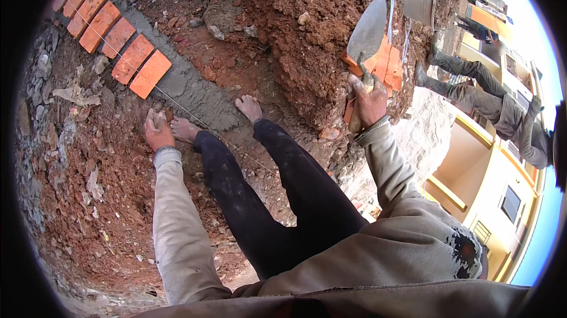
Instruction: The person lays red bricks in a straight line on the ground, using a trowel to spread cement mortar between them. They repeatedly scoop mortar from a bucket, apply it to the trench, place bricks, and tap them into alignment.
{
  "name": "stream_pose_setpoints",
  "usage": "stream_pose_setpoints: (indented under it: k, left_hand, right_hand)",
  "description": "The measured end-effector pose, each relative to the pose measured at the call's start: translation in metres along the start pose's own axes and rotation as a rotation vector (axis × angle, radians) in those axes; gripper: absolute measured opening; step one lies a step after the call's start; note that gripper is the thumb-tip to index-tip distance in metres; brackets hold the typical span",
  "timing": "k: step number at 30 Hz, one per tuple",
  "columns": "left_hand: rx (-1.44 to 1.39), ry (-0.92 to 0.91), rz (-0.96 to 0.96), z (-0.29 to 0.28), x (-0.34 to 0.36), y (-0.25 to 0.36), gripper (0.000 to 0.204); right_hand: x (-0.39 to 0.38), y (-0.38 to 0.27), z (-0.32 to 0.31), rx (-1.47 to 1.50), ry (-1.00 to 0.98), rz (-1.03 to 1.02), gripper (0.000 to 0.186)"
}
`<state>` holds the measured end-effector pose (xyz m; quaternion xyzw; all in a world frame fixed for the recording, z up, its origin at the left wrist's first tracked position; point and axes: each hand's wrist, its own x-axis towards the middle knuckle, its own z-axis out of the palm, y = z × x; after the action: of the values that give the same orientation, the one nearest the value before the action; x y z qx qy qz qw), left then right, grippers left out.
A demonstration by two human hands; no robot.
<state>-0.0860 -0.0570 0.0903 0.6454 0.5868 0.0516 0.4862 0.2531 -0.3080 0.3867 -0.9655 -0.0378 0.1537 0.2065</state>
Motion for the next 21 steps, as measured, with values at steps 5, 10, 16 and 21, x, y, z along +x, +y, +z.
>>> stream_pose_setpoints:
  k: [5,10,16,21]
  left_hand:
    - [0.015,-0.059,-0.055,0.004,-0.062,0.019,0.035]
    - [-0.132,0.092,-0.145,-0.008,-0.142,0.07,0.031]
    - [-0.331,0.203,-0.159,0.052,-0.218,0.121,0.026]
    - [-0.691,-0.021,-0.365,0.101,-0.266,0.188,0.031]
  right_hand:
    - [0.112,0.049,-0.037,-0.331,0.241,0.103,0.067]
    - [0.18,0.029,-0.015,-0.653,0.084,0.101,0.074]
    - [0.196,0.045,-0.048,-0.654,0.035,0.062,0.07]
    - [0.156,0.018,-0.111,0.021,-0.025,-0.06,0.04]
